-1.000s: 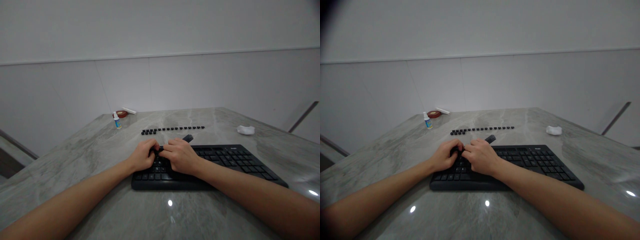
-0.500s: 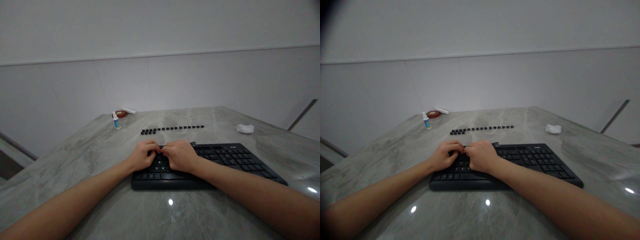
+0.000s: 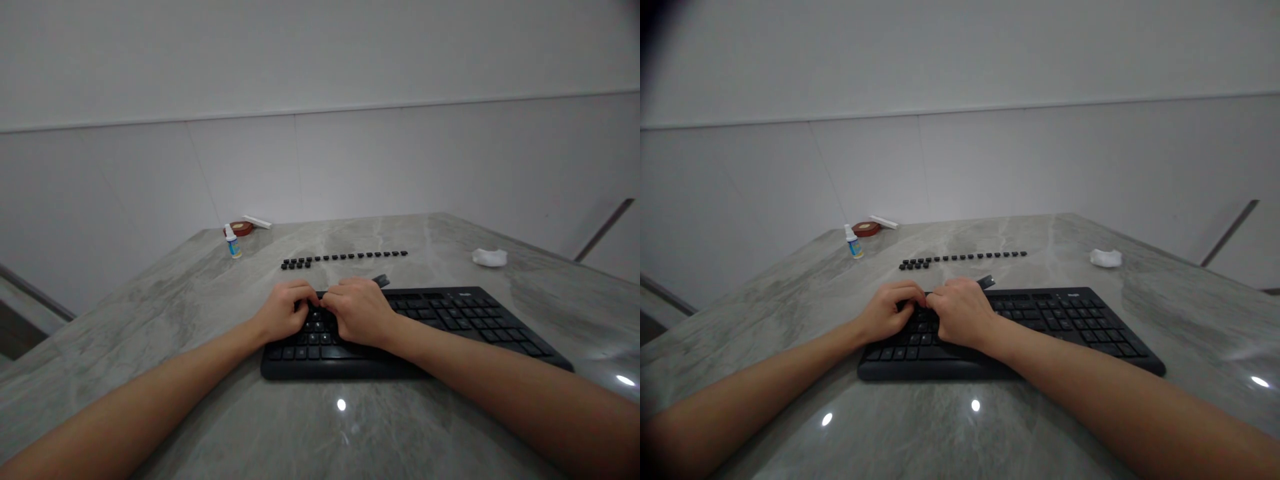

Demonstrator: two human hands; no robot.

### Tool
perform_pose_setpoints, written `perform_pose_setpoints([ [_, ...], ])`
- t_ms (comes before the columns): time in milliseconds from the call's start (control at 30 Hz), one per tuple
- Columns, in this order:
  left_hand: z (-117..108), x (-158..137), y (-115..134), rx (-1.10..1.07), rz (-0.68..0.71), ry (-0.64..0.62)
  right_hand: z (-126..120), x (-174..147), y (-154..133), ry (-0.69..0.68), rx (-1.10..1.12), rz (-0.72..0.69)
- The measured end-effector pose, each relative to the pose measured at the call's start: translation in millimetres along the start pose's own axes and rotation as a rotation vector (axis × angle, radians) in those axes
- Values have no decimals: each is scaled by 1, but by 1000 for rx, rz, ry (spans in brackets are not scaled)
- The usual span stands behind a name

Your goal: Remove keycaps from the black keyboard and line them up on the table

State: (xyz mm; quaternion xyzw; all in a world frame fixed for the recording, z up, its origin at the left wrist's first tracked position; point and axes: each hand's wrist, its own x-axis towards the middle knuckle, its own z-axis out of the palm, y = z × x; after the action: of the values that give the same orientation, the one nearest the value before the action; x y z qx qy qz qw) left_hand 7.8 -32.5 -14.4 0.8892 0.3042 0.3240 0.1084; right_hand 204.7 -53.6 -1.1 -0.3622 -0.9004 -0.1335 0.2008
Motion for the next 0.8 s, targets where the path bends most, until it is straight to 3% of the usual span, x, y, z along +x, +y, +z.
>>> perform_pose_setpoints([
  [267,-2,1,3,20,-52,3,1,1,3,1,-31,-68],
  [567,-2,2,4,5,-35,6,0,1,4,-29,97,16],
  [800,0,5,0,-15,-56,-10,1,0,2,-46,77,70],
])
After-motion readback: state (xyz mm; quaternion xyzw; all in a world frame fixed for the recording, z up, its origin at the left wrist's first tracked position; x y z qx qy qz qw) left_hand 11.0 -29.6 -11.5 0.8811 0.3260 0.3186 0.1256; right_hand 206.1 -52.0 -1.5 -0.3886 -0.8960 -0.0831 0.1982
